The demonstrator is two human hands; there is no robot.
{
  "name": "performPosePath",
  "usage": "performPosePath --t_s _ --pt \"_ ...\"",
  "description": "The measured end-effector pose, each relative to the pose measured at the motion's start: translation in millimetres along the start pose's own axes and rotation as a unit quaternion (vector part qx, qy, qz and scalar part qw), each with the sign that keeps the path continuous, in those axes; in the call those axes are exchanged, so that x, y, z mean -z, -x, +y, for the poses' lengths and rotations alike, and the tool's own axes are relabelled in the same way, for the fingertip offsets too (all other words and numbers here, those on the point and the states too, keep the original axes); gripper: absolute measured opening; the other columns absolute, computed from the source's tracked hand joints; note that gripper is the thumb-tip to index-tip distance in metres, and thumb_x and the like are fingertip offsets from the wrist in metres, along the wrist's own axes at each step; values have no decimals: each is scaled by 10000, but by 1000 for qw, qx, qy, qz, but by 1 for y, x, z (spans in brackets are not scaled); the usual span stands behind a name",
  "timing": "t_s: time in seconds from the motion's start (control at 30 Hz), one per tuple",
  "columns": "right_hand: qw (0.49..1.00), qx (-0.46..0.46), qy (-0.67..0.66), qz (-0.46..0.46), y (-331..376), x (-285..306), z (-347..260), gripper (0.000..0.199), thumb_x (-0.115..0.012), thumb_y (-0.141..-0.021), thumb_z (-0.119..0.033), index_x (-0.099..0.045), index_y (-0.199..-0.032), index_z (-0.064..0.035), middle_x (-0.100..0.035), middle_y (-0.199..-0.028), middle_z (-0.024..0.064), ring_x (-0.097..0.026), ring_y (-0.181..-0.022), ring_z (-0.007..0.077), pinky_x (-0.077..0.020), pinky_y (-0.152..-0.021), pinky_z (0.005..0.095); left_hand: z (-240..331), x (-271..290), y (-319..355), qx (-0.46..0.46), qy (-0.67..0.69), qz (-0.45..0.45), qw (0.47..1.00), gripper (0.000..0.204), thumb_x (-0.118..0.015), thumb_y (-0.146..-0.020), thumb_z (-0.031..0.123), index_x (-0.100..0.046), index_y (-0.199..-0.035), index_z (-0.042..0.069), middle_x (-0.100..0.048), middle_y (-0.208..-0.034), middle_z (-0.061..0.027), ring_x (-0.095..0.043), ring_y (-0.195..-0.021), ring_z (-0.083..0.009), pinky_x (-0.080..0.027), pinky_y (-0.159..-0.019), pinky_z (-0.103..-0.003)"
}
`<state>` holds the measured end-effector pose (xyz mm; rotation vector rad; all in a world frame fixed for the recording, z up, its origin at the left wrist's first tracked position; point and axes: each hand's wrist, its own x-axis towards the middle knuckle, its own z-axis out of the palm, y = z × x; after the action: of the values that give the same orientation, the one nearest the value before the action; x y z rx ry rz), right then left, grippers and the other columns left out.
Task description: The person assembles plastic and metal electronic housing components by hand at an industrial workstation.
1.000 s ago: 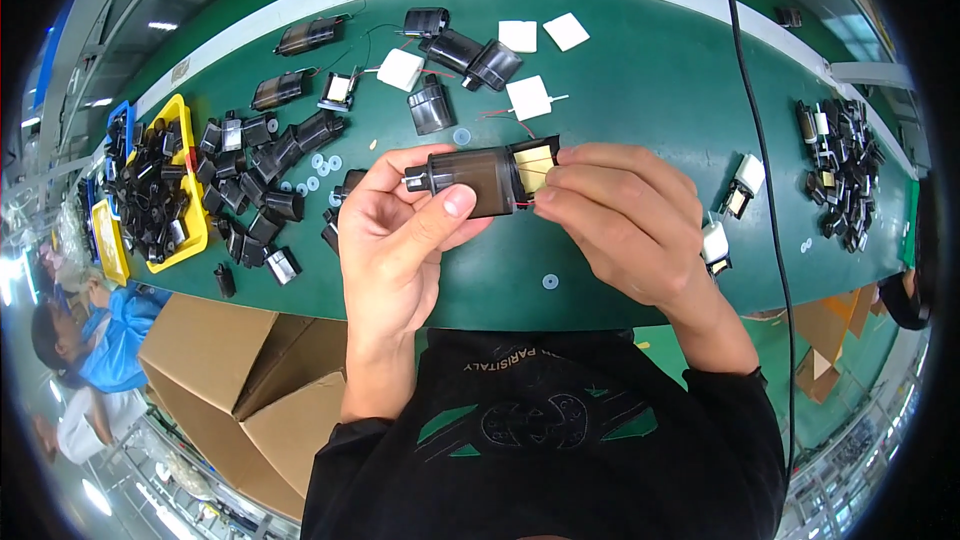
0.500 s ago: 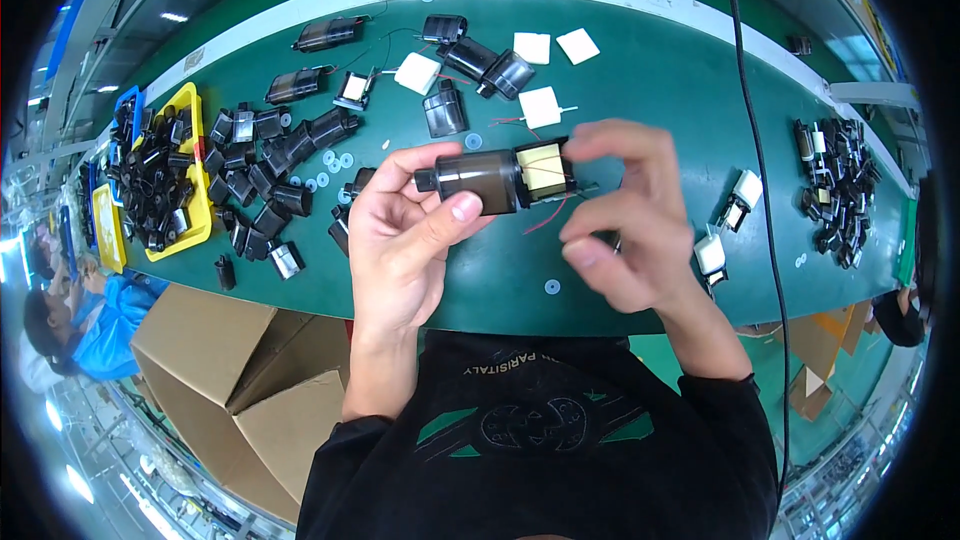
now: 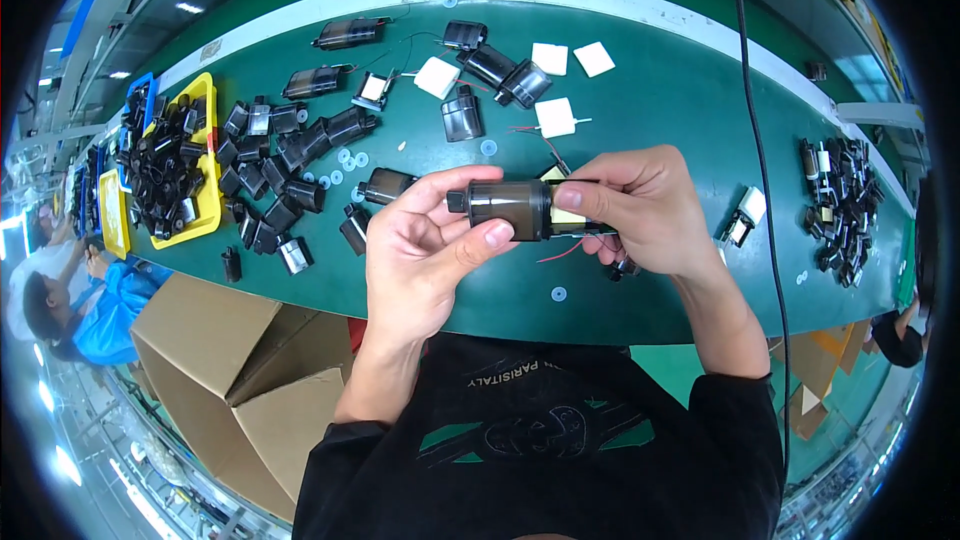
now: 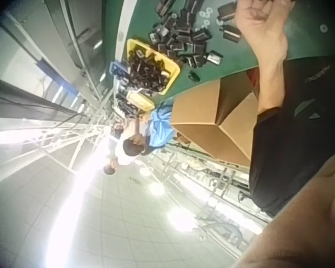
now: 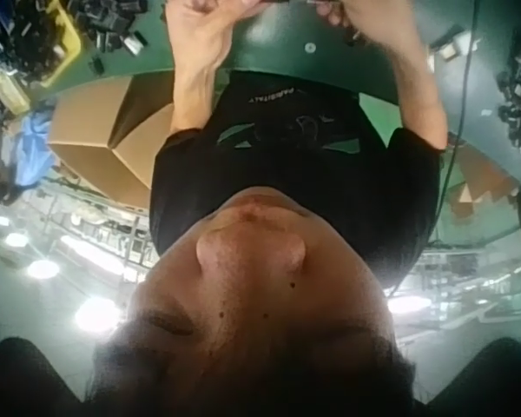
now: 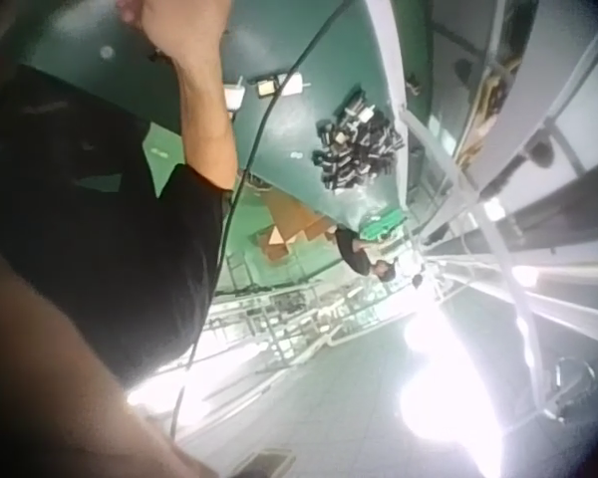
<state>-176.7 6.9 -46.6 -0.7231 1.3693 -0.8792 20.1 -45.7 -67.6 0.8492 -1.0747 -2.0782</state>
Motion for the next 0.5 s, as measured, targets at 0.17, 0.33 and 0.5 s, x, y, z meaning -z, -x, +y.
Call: performPosePath --t_s 0.17,0.33,0.5 --pt "998 20 0 54 -1 -8 10 168 -670 -835 -161 -689 -855 5 -608 -619 39 -550 -479 64 -411 -402 193 0 -2 2 49 -6 24 998 415 -655 -788 -57 -501 -1173 -82 -641 -988 -169 -642 -879 -167 -527 -773 -237" --pt "997 60 30 35 -6 -11 15 149 -651 -846 -151 -692 -857 -7 -614 -634 42 -560 -501 77 -418 -414 200 2 6 -4 31 -51 0 998 417 -652 -781 -79 -511 -1173 -78 -649 -972 -154 -636 -882 -161 -522 -766 -231" --pt "877 399 261 55 -11 -1 10 119 -678 -754 -88 -688 -848 -15 -599 -638 75 -562 -503 139 -418 -421 226 23 20 -11 -196 -166 -161 953 308 -670 -708 -125 -620 -1005 -62 -635 -1024 -212 -640 -951 -261 -534 -811 -303"
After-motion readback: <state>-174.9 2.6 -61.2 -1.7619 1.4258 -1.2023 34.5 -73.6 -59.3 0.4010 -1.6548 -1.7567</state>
